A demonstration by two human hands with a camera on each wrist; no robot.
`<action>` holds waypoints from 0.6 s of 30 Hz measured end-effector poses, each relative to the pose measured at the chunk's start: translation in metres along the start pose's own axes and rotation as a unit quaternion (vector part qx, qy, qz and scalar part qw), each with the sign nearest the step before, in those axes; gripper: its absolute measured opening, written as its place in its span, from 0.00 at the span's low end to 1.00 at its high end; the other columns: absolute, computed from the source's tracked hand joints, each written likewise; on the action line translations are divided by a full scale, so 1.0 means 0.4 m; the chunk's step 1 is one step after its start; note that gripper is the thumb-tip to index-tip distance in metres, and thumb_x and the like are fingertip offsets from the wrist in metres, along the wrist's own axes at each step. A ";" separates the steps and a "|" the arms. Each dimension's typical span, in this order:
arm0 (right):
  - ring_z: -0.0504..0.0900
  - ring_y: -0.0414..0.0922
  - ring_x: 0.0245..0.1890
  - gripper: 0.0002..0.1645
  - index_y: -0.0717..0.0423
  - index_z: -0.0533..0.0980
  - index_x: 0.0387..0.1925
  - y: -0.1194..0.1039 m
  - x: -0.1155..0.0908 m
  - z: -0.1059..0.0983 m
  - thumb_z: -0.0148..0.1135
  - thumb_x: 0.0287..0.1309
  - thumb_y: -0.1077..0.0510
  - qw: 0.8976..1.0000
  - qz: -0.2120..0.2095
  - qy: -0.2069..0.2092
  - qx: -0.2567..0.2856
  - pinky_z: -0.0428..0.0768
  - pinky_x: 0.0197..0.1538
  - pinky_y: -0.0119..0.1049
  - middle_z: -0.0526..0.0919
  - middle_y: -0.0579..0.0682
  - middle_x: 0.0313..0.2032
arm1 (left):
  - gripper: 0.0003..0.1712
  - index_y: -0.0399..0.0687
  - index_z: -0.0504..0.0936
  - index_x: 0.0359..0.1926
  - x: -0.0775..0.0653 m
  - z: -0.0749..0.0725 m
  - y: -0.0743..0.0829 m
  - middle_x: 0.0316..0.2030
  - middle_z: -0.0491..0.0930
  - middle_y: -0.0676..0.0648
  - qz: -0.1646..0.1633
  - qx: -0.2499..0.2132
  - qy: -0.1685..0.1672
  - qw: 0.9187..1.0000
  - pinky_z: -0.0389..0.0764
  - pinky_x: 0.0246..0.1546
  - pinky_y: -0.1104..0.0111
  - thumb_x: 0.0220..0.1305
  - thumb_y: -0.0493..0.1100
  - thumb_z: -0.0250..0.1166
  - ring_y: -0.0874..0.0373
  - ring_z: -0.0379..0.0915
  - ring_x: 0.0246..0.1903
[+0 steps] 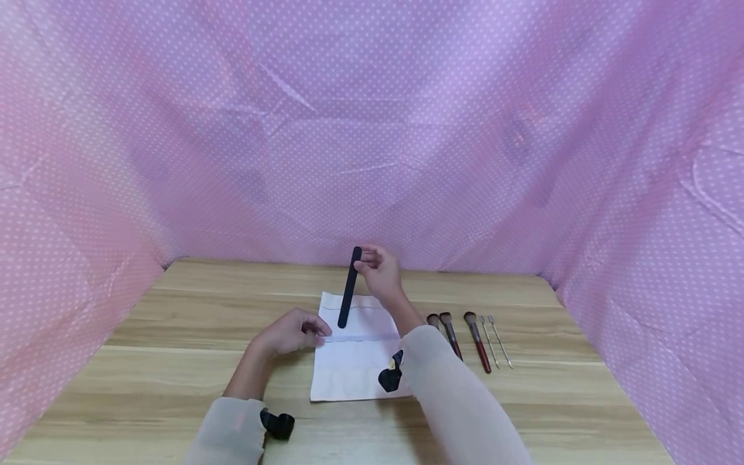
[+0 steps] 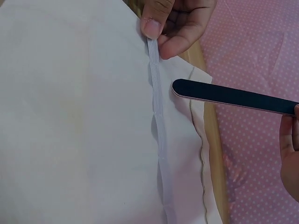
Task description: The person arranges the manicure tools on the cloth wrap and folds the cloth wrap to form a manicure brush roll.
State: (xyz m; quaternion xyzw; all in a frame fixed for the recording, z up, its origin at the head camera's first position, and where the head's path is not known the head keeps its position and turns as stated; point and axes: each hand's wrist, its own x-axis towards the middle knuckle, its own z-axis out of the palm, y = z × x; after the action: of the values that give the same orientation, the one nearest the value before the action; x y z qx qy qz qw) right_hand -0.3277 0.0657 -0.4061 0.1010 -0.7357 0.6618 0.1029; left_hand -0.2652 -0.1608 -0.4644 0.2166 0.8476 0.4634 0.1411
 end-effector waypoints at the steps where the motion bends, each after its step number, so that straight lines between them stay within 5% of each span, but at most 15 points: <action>1: 0.82 0.46 0.40 0.23 0.62 0.80 0.56 -0.001 0.000 0.004 0.67 0.59 0.75 1.000 0.004 0.002 0.005 0.83 0.48 0.33 0.85 0.61 0.44 | 0.08 0.39 0.88 0.42 0.000 0.000 0.001 0.37 0.86 0.48 0.000 0.000 0.002 1.000 0.78 0.40 0.64 0.61 0.30 0.70 0.57 0.76 0.36; 18: 0.84 0.47 0.40 0.24 0.66 0.79 0.56 0.041 0.009 0.039 0.65 0.58 0.78 0.997 0.040 0.012 0.067 0.84 0.48 0.35 0.84 0.63 0.44 | 0.03 0.41 0.88 0.36 -0.001 0.000 0.010 0.30 0.83 0.51 -0.002 0.035 0.008 0.999 0.77 0.38 0.67 0.62 0.31 0.70 0.59 0.75 0.33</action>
State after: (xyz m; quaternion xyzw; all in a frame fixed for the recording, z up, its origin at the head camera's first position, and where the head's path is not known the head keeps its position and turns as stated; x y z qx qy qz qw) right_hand -0.3361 0.0517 -0.4224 0.0701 -0.6921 0.7141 0.0783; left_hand -0.2640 -0.1590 -0.4612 0.2163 0.8647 0.4351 0.1273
